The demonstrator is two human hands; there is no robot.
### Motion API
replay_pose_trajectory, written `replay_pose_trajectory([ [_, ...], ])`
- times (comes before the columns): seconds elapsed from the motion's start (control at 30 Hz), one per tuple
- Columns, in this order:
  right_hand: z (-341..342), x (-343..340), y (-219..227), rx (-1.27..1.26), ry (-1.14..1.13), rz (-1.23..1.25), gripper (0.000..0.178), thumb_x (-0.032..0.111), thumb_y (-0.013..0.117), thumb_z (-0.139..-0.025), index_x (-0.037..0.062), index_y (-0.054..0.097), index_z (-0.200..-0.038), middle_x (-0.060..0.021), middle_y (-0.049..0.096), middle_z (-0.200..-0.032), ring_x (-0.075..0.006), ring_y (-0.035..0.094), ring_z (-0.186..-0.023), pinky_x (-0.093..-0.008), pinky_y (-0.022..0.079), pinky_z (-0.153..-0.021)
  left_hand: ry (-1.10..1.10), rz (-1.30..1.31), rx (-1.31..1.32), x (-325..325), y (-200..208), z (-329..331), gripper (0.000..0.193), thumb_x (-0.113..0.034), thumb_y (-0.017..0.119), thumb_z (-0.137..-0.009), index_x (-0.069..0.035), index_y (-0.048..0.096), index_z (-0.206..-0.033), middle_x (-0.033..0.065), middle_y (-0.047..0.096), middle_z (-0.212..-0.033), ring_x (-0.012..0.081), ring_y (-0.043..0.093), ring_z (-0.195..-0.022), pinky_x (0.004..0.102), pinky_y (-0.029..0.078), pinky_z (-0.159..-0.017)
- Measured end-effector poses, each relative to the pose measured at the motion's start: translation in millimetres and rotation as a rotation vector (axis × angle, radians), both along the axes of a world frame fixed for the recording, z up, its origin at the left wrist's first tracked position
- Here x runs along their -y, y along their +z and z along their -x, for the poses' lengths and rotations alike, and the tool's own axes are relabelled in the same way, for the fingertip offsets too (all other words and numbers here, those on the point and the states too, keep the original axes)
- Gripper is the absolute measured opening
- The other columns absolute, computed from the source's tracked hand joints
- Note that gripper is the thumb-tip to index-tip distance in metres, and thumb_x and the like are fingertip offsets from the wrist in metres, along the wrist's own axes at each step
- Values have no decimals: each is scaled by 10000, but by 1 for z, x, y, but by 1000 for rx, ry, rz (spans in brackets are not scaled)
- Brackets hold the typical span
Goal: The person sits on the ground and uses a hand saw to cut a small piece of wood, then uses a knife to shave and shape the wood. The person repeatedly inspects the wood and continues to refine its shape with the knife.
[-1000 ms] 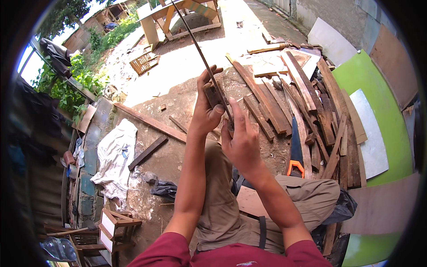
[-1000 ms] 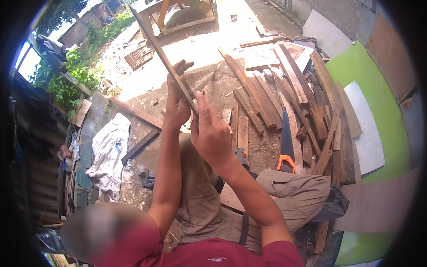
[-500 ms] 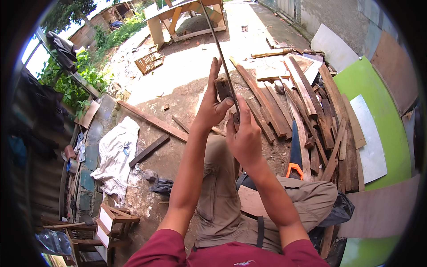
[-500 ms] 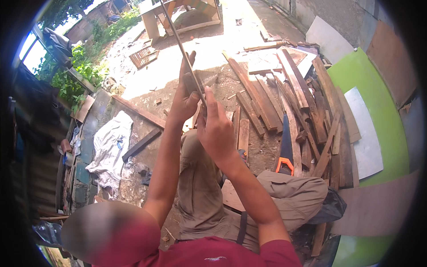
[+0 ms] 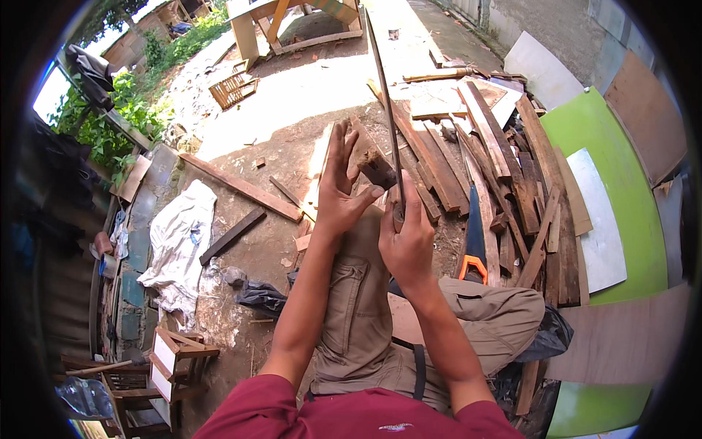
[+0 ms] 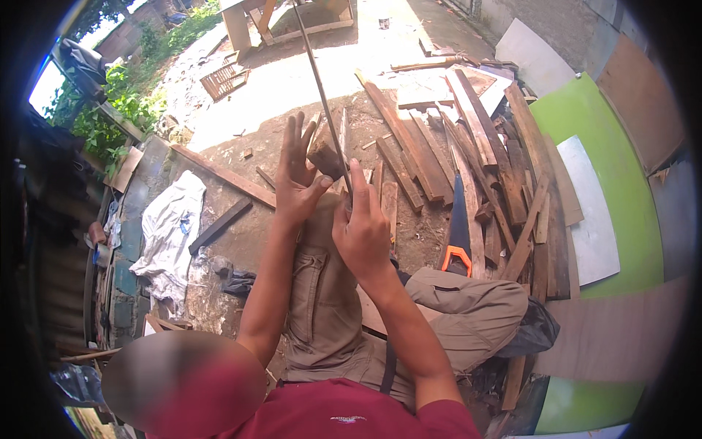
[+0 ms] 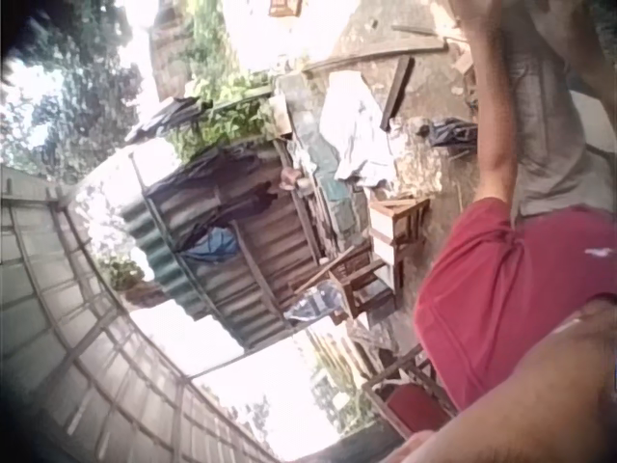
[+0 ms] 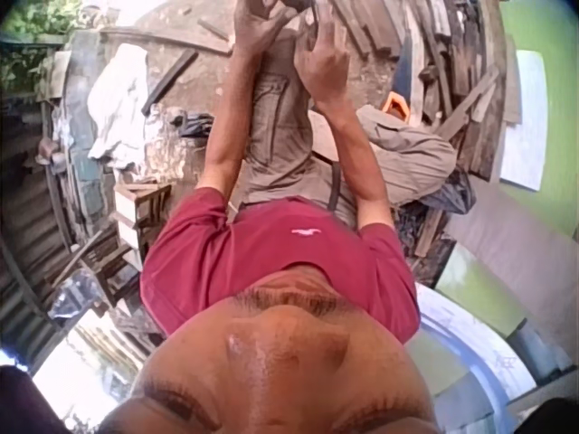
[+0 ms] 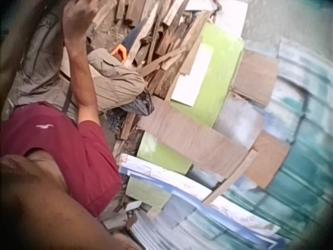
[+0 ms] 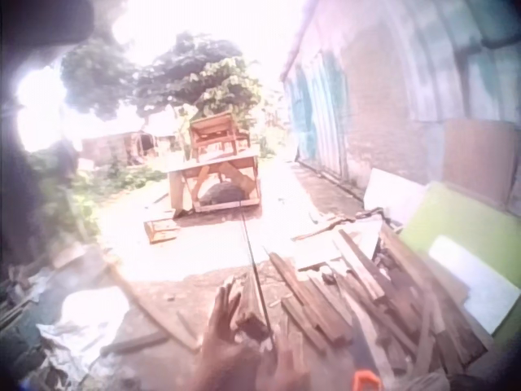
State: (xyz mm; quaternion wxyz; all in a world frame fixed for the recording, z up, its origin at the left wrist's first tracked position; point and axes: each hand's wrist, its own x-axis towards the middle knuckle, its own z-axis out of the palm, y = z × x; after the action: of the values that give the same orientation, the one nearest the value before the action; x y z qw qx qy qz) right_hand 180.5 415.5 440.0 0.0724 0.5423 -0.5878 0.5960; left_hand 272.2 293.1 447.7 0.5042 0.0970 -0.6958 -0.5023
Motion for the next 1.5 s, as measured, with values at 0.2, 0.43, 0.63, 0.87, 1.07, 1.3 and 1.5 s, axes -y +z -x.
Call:
replay_pose_trajectory([
  [0.2, 2, 6, 9, 91, 78, -72, 550, -10, 595, -945, -66, 401, -1458, -331, 599, -1272, -458, 634, -1155, -473, 534, -912, 162, 165, -152, 4, -17, 4, 857, -94, 908, -703, -65, 468, -1438, 132, 315, -1560, 307, 414, -1409, 467, 454, -1118],
  [0.43, 14, 15, 24, -27, 50, 27, 606, -8, 595, -914, -28, 387, -1483, -314, 616, -1226, -453, 685, -983, -473, 565, -750, 526, 660, 154, 32, -2, 8, 811, -11, 839, -713, -25, 500, -1450, 185, 568, -1359, 366, 596, -1218, 419, 522, -991],
  [0.63, 25, 13, 29, 46, 68, 6, 533, 35, 599, -948, -68, 418, -1439, -327, 630, -1172, -453, 686, -989, -470, 567, -752, 458, 654, 161, 61, 25, 19, 757, 29, 762, -813, 3, 432, -1494, 216, 536, -1416, 380, 591, -1256, 411, 543, -994],
  [0.87, 23, 17, 43, 45, 62, 12, 443, 49, 601, -956, -81, 478, -1361, -291, 649, -1072, -421, 703, -938, -453, 573, -743, 399, 636, 163, 66, 40, 21, 700, 17, 734, -861, -4, 433, -1492, 216, 521, -1442, 344, 605, -1252, 407, 567, -990],
  [1.07, 22, 32, 43, 26, 29, -72, 407, 19, 583, -934, -42, 509, -1329, -284, 660, -987, -440, 692, -827, -475, 558, -687, 389, 618, 176, 65, 38, 20, 676, 30, 731, -866, -2, 446, -1478, 237, 501, -1441, 363, 587, -1262, 457, 580, -994],
  [1.3, 35, 24, 48, 390, 320, -255, 369, 51, 600, -941, -29, 536, -1296, -260, 669, -925, -342, 721, -752, -442, 553, -651, 369, 623, 165, 61, 37, 27, 655, 48, 699, -883, 6, 437, -1482, 231, 491, -1449, 352, 559, -1297, 455, 564, -1018],
  [1.5, 30, 5, 64, 70, 106, 39, 379, 74, 607, -967, -55, 530, -1315, -188, 685, -878, -216, 689, -673, -353, 553, -666, 320, 584, 122, 59, 38, 34, 636, 56, 680, -891, 15, 436, -1476, 214, 478, -1461, 346, 540, -1317, 459, 550, -1039],
])
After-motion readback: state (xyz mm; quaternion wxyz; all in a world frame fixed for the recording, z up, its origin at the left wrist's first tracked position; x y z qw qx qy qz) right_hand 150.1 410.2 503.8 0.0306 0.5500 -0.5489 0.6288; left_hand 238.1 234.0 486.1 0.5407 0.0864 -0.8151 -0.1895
